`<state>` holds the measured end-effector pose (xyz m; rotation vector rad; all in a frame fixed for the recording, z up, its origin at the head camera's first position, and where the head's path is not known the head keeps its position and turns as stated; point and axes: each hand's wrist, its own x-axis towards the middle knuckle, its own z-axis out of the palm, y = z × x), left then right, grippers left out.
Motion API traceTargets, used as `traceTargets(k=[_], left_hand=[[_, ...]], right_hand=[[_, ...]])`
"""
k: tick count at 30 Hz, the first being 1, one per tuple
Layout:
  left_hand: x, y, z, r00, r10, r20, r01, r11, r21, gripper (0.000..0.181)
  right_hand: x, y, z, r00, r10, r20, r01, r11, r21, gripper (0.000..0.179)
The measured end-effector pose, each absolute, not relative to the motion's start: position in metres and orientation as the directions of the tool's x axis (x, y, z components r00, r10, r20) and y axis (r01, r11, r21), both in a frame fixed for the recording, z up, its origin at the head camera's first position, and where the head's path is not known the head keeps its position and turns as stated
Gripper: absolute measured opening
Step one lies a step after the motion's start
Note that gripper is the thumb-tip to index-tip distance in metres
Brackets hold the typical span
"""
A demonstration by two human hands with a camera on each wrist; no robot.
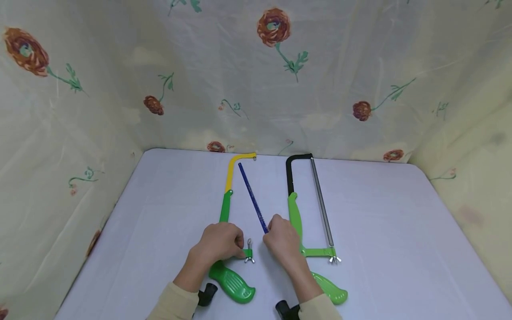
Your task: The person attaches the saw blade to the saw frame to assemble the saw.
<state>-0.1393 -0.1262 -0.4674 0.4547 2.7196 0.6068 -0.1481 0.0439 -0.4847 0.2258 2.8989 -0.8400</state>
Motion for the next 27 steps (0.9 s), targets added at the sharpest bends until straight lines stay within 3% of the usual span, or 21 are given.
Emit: traceTargets(k=[5,15,27], left_hand=[[-0.1391,-0.1265,-0.4685,-0.898,0.371,-0.236,0.235,0.858,0.456,0.021],[-0.1400,-0.1274,-0.4699,-0.882,0.406,-0.240,0.272,0.854,0.443,0.021],[-0.1403,-0.1273,-0.4736,-0.877,0.421,-0.233,0.306,0.861,0.406,0.023]], right_hand=[[-0.1479,0.0441,-0.4821,-0.980,0.114,-0.162,0.184,0.827,-0.532,0.022],[-0.1480,0.0460,-0.4829,-0.980,0.110,-0.164,0.183,0.822,-0.540,0.008],[-0.1498,0.0483,-0.4854,-0.976,0.109,-0.190,0.197,0.818,-0.540,0.006]])
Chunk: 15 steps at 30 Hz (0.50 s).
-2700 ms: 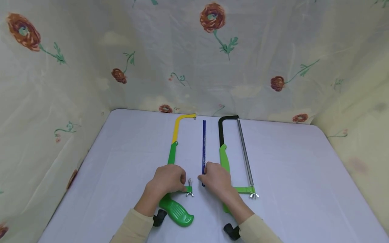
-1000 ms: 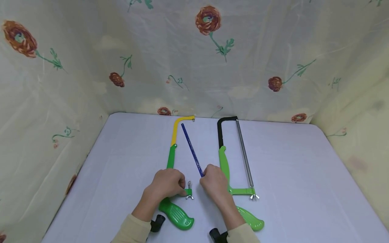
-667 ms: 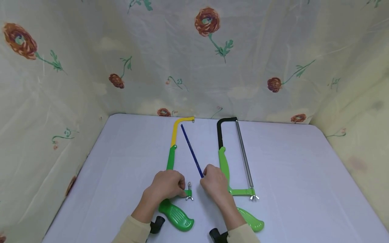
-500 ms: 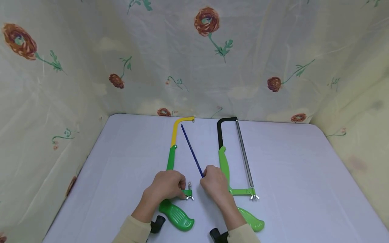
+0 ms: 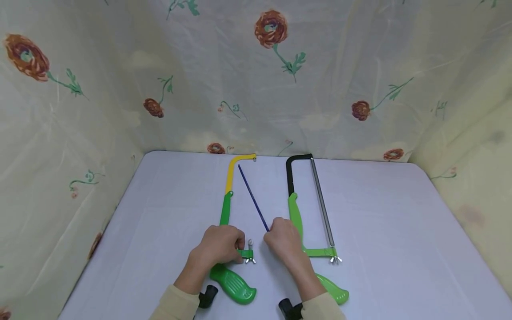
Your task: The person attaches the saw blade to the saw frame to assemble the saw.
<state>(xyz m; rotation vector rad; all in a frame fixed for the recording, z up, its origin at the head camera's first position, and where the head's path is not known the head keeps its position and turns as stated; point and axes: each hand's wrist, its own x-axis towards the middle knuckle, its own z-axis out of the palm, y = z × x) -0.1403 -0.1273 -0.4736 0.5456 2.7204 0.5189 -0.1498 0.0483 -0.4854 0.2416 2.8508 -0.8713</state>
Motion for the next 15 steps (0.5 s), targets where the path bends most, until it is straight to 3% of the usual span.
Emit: traceTargets(k=[15], left_hand=[[-0.1405,-0.1307,-0.4769,-0.882,0.419,-0.215,0.317,0.866,0.387,0.023]], right_hand=[[-0.1534,0.0492,-0.4857,-0.985,0.051,-0.164,0.118,0.894,-0.433,0.017]])
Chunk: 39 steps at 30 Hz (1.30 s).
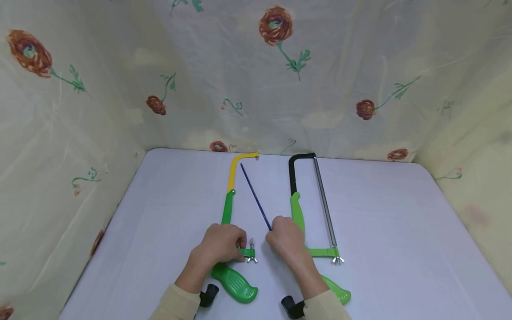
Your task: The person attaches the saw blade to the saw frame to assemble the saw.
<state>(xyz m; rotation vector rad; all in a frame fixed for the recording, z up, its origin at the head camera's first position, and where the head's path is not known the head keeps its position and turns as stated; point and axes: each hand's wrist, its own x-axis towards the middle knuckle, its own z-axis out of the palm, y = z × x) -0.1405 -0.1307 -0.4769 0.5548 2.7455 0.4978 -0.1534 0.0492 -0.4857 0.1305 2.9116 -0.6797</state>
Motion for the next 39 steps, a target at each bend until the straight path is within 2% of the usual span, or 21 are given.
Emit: traceTargets(k=[9,20,24,31,39], left_hand=[[-0.138,-0.129,-0.477,-0.886,0.390,-0.253,0.267,0.872,0.410,0.023],[-0.138,-0.131,-0.479,-0.889,0.385,-0.246,0.238,0.850,0.469,0.024],[-0.139,-0.132,-0.479,-0.890,0.395,-0.227,0.252,0.843,0.476,0.024],[-0.139,-0.135,-0.480,-0.888,0.417,-0.194,0.283,0.828,0.485,0.022],[-0.140,-0.137,-0.481,-0.884,0.437,-0.168,0.314,0.819,0.481,0.021]], right_hand=[[-0.153,0.053,-0.489,-0.996,0.021,-0.091,0.061,0.881,-0.469,0.017],[-0.152,0.059,-0.490,-0.998,0.005,-0.057,0.036,0.831,-0.556,0.016],[-0.152,0.062,-0.493,-0.998,-0.014,-0.060,0.027,0.782,-0.623,0.014],[-0.154,0.065,-0.496,-0.992,0.003,-0.127,0.097,0.665,-0.740,0.012],[-0.157,0.068,-0.500,-0.988,0.027,-0.150,0.135,0.610,-0.781,0.011]])
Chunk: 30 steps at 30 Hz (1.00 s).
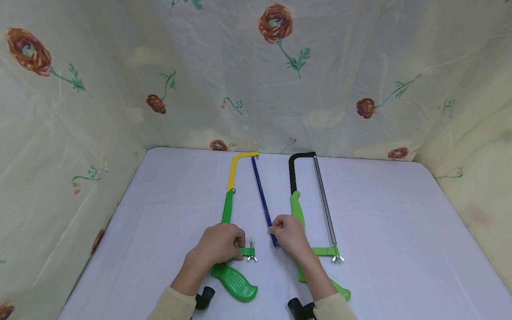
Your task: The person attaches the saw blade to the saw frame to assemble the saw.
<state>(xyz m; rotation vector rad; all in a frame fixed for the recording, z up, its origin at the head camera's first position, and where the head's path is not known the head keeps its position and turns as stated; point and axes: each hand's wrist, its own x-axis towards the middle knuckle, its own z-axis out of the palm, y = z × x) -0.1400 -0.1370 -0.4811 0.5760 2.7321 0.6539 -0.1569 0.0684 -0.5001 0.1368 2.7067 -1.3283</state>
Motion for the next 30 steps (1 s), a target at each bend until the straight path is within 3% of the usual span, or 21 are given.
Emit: traceTargets(k=[30], left_hand=[[-0.142,-0.140,-0.487,-0.891,0.418,-0.179,0.280,0.814,0.508,0.020]], right_hand=[[-0.168,0.064,-0.498,-0.967,0.064,-0.248,0.246,0.502,-0.829,0.010]])
